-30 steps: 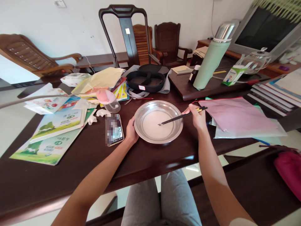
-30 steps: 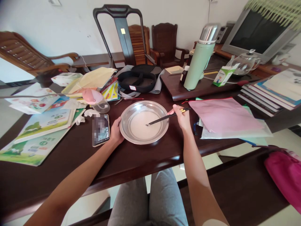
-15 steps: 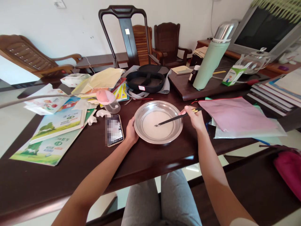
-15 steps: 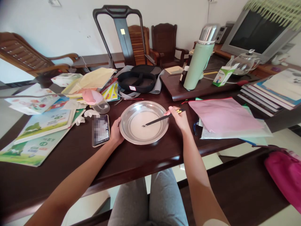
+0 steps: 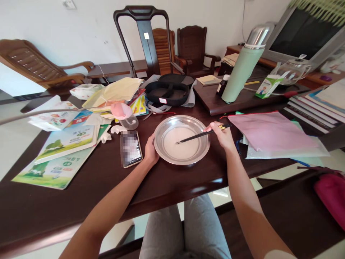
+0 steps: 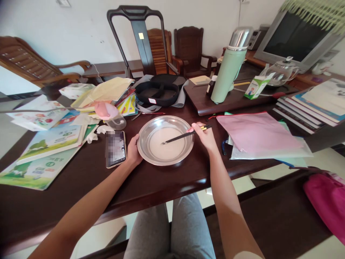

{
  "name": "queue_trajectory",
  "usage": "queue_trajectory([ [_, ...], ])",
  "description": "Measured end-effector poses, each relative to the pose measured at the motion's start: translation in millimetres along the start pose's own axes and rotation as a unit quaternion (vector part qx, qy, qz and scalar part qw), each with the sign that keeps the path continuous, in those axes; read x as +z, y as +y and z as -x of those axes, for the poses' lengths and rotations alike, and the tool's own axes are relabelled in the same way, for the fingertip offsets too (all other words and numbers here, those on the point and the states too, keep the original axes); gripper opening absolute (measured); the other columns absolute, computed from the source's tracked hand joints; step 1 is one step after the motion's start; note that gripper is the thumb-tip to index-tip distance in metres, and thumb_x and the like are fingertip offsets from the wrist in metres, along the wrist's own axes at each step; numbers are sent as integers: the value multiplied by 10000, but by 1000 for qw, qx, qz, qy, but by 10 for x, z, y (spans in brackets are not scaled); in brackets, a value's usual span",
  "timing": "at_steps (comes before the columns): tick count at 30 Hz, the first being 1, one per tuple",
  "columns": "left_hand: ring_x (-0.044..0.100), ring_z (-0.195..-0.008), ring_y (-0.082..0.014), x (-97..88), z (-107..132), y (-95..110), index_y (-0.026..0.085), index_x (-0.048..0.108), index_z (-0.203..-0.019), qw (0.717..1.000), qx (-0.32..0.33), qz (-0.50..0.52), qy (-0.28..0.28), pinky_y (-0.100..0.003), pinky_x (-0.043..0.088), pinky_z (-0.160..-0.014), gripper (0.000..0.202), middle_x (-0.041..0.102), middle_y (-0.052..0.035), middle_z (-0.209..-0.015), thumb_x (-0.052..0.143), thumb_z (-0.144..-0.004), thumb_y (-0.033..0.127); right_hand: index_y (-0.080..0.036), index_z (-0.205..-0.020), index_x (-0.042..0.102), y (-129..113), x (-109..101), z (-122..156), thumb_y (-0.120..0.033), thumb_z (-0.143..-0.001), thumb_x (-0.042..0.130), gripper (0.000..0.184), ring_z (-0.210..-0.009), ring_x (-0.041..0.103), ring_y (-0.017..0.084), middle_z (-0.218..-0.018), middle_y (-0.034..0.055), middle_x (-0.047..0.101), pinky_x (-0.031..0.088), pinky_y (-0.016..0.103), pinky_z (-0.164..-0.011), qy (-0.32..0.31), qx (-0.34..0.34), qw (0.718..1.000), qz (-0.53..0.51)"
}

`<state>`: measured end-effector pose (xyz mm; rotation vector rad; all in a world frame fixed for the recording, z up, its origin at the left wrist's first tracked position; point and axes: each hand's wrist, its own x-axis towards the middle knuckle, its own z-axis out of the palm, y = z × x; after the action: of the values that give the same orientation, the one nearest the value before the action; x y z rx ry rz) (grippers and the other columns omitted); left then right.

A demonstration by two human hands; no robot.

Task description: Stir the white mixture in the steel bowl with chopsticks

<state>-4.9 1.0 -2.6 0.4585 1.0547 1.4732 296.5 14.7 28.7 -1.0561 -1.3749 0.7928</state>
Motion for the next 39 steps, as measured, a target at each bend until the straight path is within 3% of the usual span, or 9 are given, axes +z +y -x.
queue_trajectory([
  [7,775,-1001,-299,29,19,15,223,710,-770,1000,1,0,2,-368,612,-910,332,761,-9,-765,888,-707,496,-286,-527,591,19,-49,-28,-793,-888,745,641,-649,766,257,-556,23,709,667,454,-826,117,-7,993,-24],
  [13,775,-1004,-295,32,26,20,229,689,-753,1000,0,2,4,-364,609,-916,332,764,-11,-781,890,-707,489,-282,-603,663,-29,6,10,-855,-836,755,626,-721,790,266,-650,30,771,661,446,-845,1,3,1000,-1],
  [19,776,-1027,-314,36,33,26,224,696,-771,1000,-7,-4,5,-383,612,-927,352,766,-16,-773,888,-712,512,-282,-563,600,42,-61,-27,-745,-925,723,600,-682,774,250,-576,18,715,652,435,-842,110,-5,994,-13],
  [26,771,-949,-282,35,25,21,222,692,-738,1000,1,3,11,-363,607,-909,356,739,-1,-739,908,-675,498,-281,-604,664,2,11,8,-848,-838,760,621,-711,781,263,-656,26,772,659,445,-844,-1,-3,1000,-8],
  [32,774,-954,-294,29,27,31,227,701,-736,1000,-13,3,8,-370,607,-904,333,702,8,-684,895,-696,495,-287,-553,605,33,-49,-26,-786,-899,737,621,-653,762,249,-578,15,722,656,439,-823,105,-7,994,-17],
  [39,758,-926,-268,13,10,13,228,692,-751,1000,3,-3,9,-351,597,-880,347,741,4,-751,902,-709,501,-282,-616,690,-29,9,13,-850,-835,769,613,-716,787,258,-669,29,780,657,433,-836,-13,-4,1000,-9],
])
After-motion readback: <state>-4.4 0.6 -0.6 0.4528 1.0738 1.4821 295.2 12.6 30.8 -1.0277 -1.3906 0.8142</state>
